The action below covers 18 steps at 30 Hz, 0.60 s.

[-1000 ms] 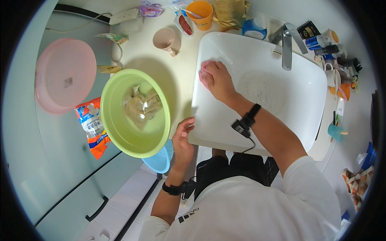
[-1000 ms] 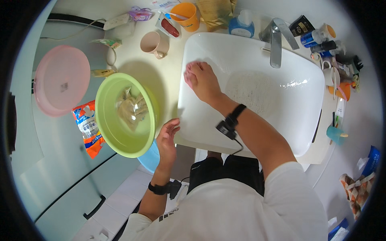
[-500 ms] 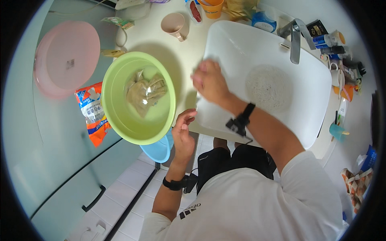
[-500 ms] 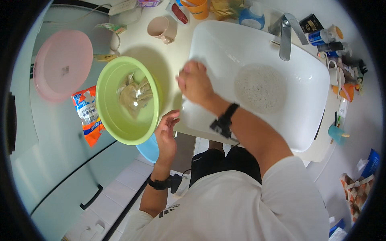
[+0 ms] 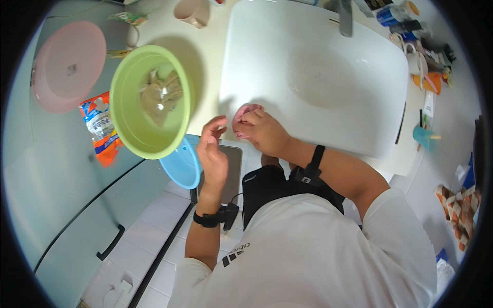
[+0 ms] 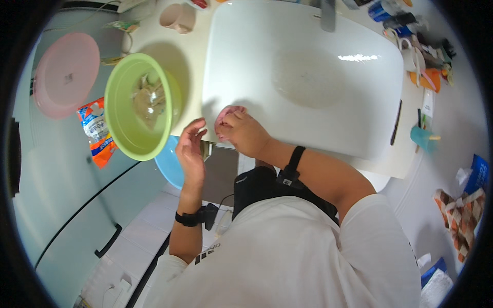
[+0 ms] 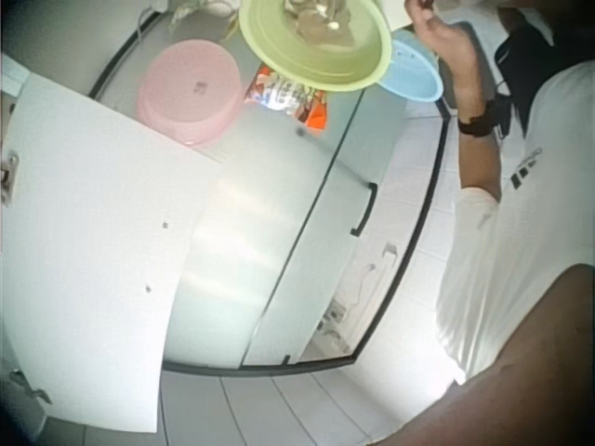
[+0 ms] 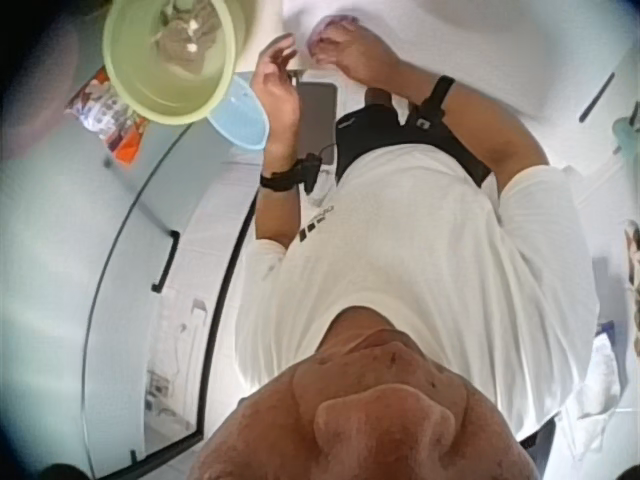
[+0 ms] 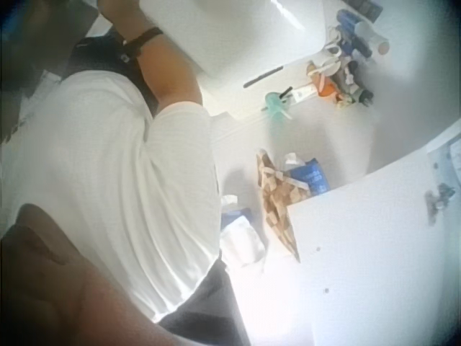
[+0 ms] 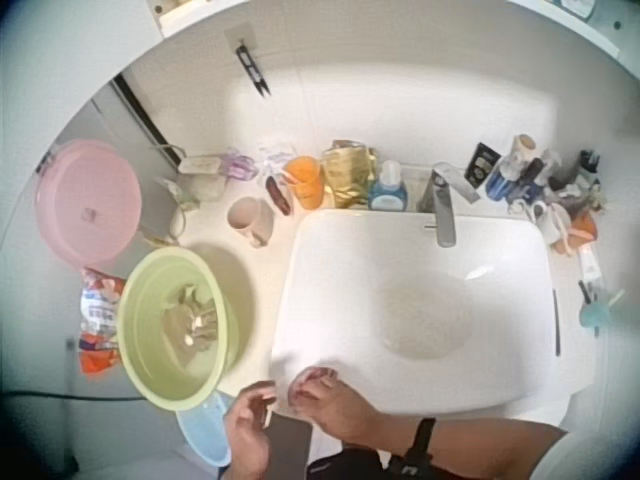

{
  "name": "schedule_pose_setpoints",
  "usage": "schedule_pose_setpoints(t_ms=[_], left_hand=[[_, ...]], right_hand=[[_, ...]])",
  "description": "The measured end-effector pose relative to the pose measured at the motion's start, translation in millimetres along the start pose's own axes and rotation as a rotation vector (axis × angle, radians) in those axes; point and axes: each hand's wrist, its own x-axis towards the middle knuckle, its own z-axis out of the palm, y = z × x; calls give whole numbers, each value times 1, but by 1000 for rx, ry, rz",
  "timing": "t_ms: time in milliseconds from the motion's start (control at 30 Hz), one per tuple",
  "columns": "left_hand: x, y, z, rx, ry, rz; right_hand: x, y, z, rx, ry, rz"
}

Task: Washing a cleaning cloth in a sink and then using it to wipe down a glass door.

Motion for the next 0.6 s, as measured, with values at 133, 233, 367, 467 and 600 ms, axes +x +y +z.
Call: schedule_pose_setpoints(t_ms=[133,233,367,467,600], left_hand=[[1,3,27,7,-37,27],[1,-1,48,-11,-74,43],[-2,3,72,-6,-135,60],[-5,5,79,7,-150,81],[-12,-6,76,21,-159,86]], right_hand=[[-71,20,-69,47,36,42],[-141,25,-136,20,39,191],[-237,41,-208,33,63,496],[-270,56,-252,-492,23,328],[-252,63,-189,449,298,748]])
